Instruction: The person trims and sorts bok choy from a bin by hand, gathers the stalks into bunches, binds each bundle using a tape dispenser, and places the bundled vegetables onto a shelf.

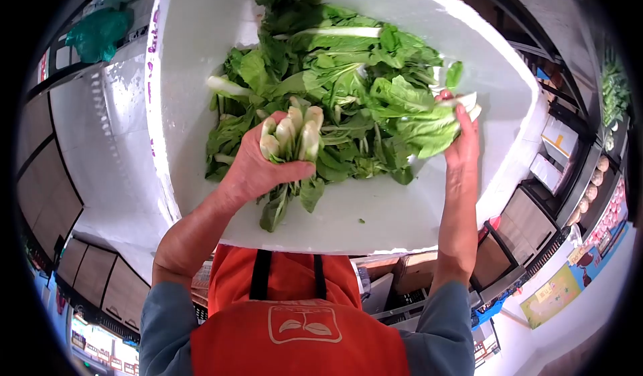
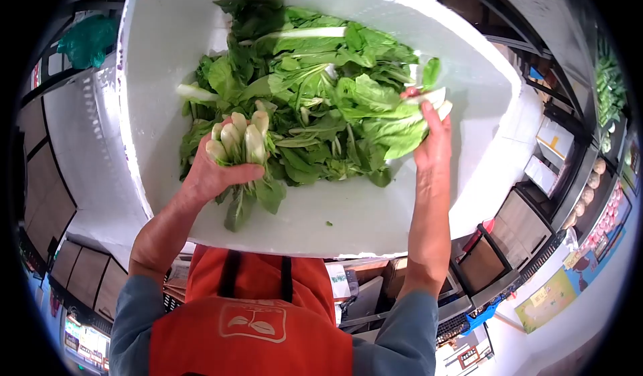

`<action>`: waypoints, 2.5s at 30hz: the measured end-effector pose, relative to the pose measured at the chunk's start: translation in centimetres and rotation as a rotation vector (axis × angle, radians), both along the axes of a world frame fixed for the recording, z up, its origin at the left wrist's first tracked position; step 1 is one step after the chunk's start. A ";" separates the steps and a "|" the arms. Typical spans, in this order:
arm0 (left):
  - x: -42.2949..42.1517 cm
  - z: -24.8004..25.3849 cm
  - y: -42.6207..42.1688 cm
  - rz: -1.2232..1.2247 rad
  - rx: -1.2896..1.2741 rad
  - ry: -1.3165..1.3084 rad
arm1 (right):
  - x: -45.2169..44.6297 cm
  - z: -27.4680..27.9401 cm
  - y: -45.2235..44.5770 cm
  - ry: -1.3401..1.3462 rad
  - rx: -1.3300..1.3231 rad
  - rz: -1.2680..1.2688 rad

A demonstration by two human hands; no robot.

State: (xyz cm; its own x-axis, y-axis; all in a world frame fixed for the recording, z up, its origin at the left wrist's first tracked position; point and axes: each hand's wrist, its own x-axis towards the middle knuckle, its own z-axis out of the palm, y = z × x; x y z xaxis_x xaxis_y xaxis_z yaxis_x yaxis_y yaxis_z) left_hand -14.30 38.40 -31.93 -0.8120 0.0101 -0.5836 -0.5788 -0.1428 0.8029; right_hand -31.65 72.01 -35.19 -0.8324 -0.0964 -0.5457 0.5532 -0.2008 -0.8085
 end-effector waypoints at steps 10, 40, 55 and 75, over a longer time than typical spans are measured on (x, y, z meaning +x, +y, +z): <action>-1.3 9.3 1.8 -0.010 -0.048 0.183 | 2.3 12.7 0.7 0.204 -0.459 0.156; 7.5 30.7 -3.2 0.211 0.476 0.369 | 12.8 43.3 -8.8 0.677 0.079 0.181; 11.0 36.2 -3.8 0.155 0.148 0.660 | 23.1 45.0 -21.2 0.846 0.348 0.398; 12.6 35.6 -4.7 0.235 0.075 0.754 | 25.1 42.5 -23.5 0.973 0.320 0.331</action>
